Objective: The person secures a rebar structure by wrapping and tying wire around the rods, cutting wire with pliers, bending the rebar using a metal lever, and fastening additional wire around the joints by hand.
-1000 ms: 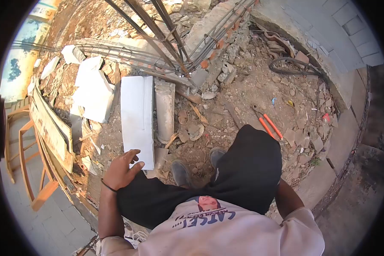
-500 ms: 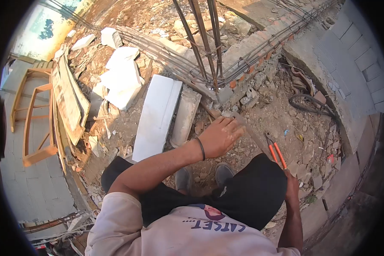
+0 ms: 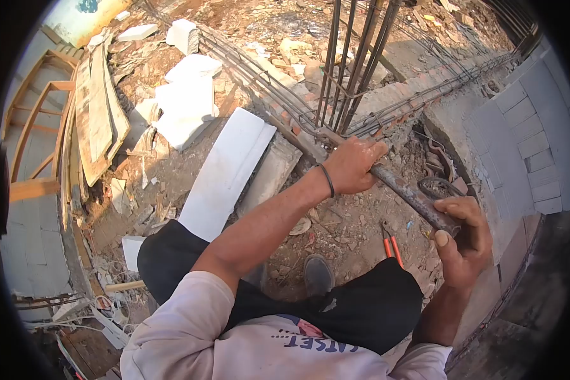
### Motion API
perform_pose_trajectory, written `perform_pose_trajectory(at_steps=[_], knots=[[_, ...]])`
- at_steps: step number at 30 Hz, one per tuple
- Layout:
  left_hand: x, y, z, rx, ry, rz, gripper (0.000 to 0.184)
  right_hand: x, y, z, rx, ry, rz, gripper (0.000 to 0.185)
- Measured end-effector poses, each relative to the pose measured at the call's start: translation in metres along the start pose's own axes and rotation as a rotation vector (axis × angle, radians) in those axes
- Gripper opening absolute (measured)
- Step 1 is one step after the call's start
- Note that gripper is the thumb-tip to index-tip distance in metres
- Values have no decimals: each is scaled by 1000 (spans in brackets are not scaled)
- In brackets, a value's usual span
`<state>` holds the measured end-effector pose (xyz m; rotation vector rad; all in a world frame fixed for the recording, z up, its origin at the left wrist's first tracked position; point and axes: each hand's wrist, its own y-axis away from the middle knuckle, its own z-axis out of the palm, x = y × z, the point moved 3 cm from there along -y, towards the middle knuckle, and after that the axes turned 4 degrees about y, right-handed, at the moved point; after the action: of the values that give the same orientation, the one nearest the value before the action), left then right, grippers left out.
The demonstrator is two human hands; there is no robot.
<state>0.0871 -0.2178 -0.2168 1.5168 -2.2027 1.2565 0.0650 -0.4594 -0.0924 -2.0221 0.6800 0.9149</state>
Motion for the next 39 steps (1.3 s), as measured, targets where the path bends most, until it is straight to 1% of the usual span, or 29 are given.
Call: perform_pose_trajectory(at_steps=[1, 2, 3, 4, 5, 7, 9, 11, 12, 13, 14, 15, 16, 17, 18, 19, 21, 23, 25, 26, 27, 29, 30, 31, 33, 34, 35, 38, 39], knots=[[5, -2, -6, 30, 18, 16, 40, 9, -2, 16, 1, 5, -14, 32], [6, -3, -6, 38, 11, 23, 40, 16, -7, 27, 70, -259, -102, 32], [7, -5, -5, 103, 26, 44, 41, 17, -13, 37, 135, -526, -189, 33], [6, -3, -2, 159, 48, 58, 43, 13, -16, 45, 170, -590, -153, 34], [7, 0, -1, 146, 49, 52, 43, 9, -20, 52, 207, -655, -119, 36], [14, 1, -11, 221, 74, 89, 46, 9, -19, 51, -9, -733, -305, 36], [17, 3, -24, 229, 60, 108, 47, -3, -17, 62, 51, -674, -242, 38], [8, 0, -29, 257, 39, 136, 48, -3, -22, 74, 140, -740, -279, 40], [-12, -1, -30, 366, -82, 69, 50, 13, -29, 94, 192, -690, -259, 44], [-30, 3, -29, 475, -201, -8, 51, 31, -37, 110, 190, -690, -253, 44], [-53, 10, -20, 454, -211, -90, 42, 50, -46, 125, 249, -698, -209, 46], [-60, 12, -17, 464, -214, -84, 42, 56, -55, 131, 304, -705, -174, 47], [-68, 9, -15, 502, -147, -28, 37, 53, -62, 127, 296, -706, -201, 47], [-70, 10, -11, 523, -66, 14, 33, 39, -63, 123, 177, -592, -162, 47], [-66, 9, -12, 570, -39, 5, 25, 26, -58, 119, 55, -474, -107, 47], [-60, 12, -13, 579, -32, -1, 25, 18, -52, 112, 46, -465, -104, 47], [-39, 13, -25, 579, 51, 76, 25, -1, -47, 102, -189, -331, -252, 48], [-14, 8, -40, 601, 56, 85, 23, -24, -54, 92, -203, -319, -261, 48], [-1, 5, -53, 610, 95, 138, 21, -43, -66, 88, -182, -334, -176, 48], [0, 2, -54, 621, 91, 93, 21, -56, -73, 93, -154, -323, -158, 46], [1, -1, -55, 629, 98, 98, 21, -61, -78, 94, -156, -312, -161, 46], [3, -4, -61, 741, 121, 109, 23, -65, -87, 97, -39, -409, -164, 41], [4, -3, -63, 744, 127, 108, 23, -64, -90, 102, -22, -426, -276, 36], [2, -3, -65, 747, 109, 95, 23, -58, -88, 110, -25, -424, -281, 36], [-3, 1, -63, 736, 85, 85, 23, -43, -69, 119, 246, -547, -280, 35], [-7, 2, -61, 702, 83, 139, 22, -34, -61, 125, 321, -551, -307, 35], [-8, 5, -56, 657, 87, 186, 20, -27, -51, 128, 338, -564, -299, 35], [-20, 11, -34, 512, 96, 201, 20, -9, -27, 134, 512, -617, -304, 37], [-23, 14, -26, 461, 99, 199, 20, 12, -28, 148, 537, -615, -295, 37]])
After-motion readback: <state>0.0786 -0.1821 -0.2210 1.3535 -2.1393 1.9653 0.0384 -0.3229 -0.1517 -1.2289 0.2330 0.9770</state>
